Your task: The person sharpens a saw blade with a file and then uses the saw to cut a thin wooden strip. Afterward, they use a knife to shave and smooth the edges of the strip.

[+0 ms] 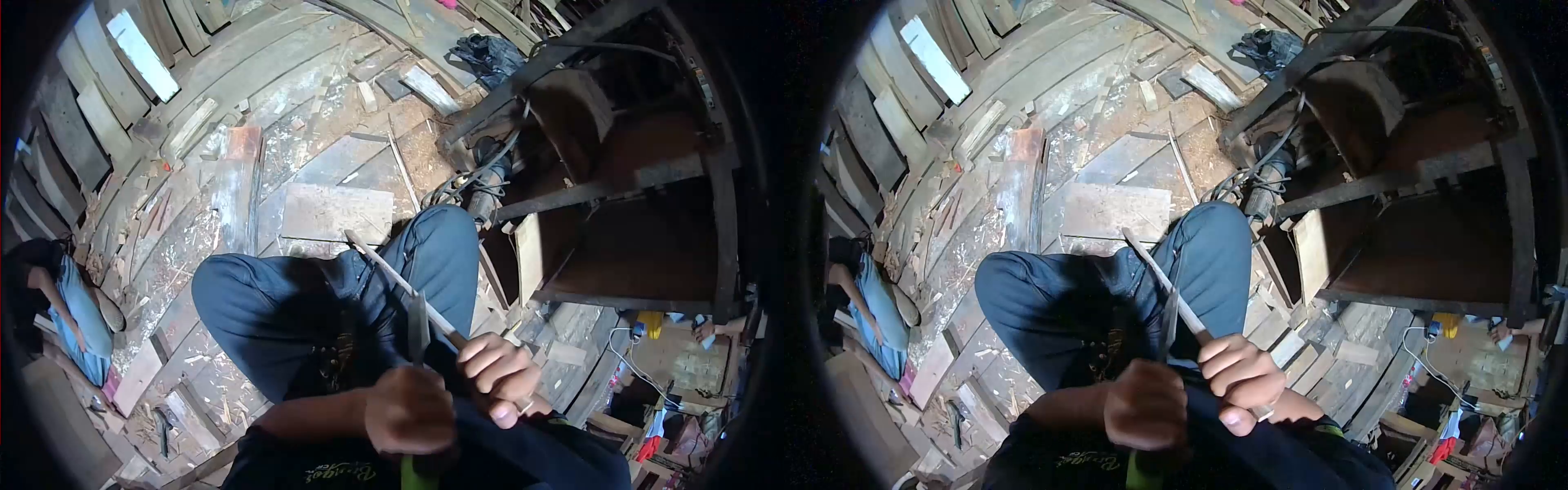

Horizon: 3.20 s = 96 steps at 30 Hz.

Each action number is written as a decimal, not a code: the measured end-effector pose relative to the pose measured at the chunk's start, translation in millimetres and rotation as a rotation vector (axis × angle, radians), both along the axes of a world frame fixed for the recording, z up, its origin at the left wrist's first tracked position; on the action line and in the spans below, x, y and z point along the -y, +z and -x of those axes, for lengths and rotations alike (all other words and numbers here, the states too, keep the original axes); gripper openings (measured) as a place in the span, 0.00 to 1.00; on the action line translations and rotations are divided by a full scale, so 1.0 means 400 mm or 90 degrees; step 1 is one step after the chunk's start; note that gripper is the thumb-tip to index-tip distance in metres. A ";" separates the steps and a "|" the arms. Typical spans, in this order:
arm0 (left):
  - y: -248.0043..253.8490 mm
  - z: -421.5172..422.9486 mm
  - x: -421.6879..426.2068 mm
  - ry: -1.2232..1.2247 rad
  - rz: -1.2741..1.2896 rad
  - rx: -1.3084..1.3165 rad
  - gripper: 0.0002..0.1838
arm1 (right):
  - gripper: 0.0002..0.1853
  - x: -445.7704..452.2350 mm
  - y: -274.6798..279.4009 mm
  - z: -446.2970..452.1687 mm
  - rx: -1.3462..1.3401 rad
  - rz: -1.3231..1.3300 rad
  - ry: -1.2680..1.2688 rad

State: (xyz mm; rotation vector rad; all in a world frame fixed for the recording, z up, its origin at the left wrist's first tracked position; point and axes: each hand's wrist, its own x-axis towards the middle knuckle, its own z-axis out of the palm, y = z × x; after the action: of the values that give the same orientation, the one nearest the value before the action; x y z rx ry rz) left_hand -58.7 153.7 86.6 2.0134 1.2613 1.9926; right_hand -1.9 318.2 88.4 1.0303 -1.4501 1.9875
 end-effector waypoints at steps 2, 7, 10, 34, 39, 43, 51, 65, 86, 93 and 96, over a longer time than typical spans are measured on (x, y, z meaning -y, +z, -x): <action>-0.011 -0.014 -0.011 0.024 -0.032 0.050 0.15 | 0.24 0.009 -0.001 -0.012 0.012 -0.004 -0.021; -0.023 -0.008 0.014 0.021 -0.023 0.083 0.12 | 0.25 0.004 0.009 0.015 -0.013 -0.054 0.032; 0.036 -0.007 0.027 -0.051 -0.053 0.066 0.12 | 0.24 0.003 0.004 -0.004 0.008 -0.056 0.031; -0.014 0.007 0.016 0.004 0.023 0.132 0.13 | 0.24 0.038 0.004 -0.018 0.004 -0.071 0.004; 0.026 -0.013 0.040 -0.084 -0.065 0.105 0.11 | 0.22 0.020 -0.001 -0.020 0.002 -0.025 -0.011; 0.036 -0.012 0.034 -0.094 -0.047 0.100 0.10 | 0.21 0.017 -0.007 -0.034 0.018 -0.009 -0.046; 0.046 -0.012 0.043 -0.069 -0.051 0.100 0.09 | 0.22 0.030 -0.015 -0.035 0.015 0.015 -0.062; 0.035 -0.001 0.036 -0.091 -0.015 0.028 0.09 | 0.24 0.069 -0.030 -0.045 -0.001 0.094 -0.229; 0.040 -0.004 0.021 -0.069 -0.029 0.090 0.08 | 0.24 0.067 -0.022 -0.049 0.019 0.083 -0.240; 0.005 0.012 0.021 -0.039 0.015 0.079 0.09 | 0.24 0.083 -0.037 -0.052 0.021 0.103 -0.295; -0.001 -0.007 0.019 -0.067 -0.029 0.066 0.12 | 0.25 0.081 -0.034 -0.045 0.000 0.055 -0.223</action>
State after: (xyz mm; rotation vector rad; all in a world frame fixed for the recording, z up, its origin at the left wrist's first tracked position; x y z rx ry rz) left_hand -56.1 146.3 86.3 1.9242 1.0765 2.0656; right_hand 16.0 286.0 75.0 0.6846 -1.4199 1.7794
